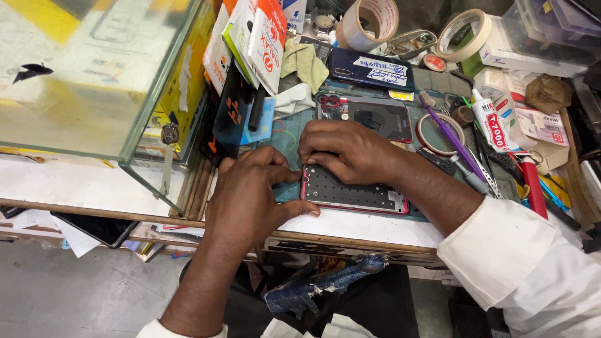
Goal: The person works on a disassembled mobile phone, using tweezers to adjust small components on the internal circuit board and a screwdriver to manipulate screws. The person handles the phone and tools throughout the clip.
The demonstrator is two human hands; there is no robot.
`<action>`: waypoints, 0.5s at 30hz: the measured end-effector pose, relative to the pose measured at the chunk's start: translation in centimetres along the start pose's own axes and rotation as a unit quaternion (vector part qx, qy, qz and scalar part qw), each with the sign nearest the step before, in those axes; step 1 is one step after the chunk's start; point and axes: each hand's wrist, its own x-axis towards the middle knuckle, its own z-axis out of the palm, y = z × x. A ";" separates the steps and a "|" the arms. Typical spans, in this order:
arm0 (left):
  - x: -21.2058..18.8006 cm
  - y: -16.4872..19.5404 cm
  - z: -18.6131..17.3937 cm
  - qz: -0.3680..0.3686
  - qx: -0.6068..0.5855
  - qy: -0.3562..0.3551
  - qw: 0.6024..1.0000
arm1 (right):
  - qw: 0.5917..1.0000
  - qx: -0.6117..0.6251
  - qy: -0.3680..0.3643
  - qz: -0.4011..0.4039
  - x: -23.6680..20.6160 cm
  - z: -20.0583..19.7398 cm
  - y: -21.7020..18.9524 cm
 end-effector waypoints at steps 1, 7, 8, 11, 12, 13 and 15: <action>-0.1 0.1 0.0 0.003 0.002 0.002 1.000 | 1.000 0.006 -0.005 0.009 0.0 0.0 0.0; -0.6 0.3 0.1 0.001 0.009 0.001 1.000 | 0.999 0.045 0.003 0.026 -0.2 0.3 0.3; -0.6 0.4 0.1 0.005 0.011 0.004 1.000 | 0.999 0.045 0.005 0.023 -0.3 0.3 0.4; -0.4 0.4 0.3 0.001 0.009 -0.001 1.000 | 0.997 0.061 -0.002 0.046 -0.4 0.2 0.6; -0.3 0.5 0.3 0.007 0.007 0.003 1.000 | 0.996 0.068 -0.006 0.060 -0.5 0.2 0.7; -0.3 0.5 0.3 0.013 0.007 0.006 1.000 | 0.996 0.066 -0.005 0.058 -0.5 0.2 0.9; -0.2 0.4 0.4 0.008 0.007 0.004 1.000 | 0.997 0.064 -0.004 0.053 -0.5 0.2 1.0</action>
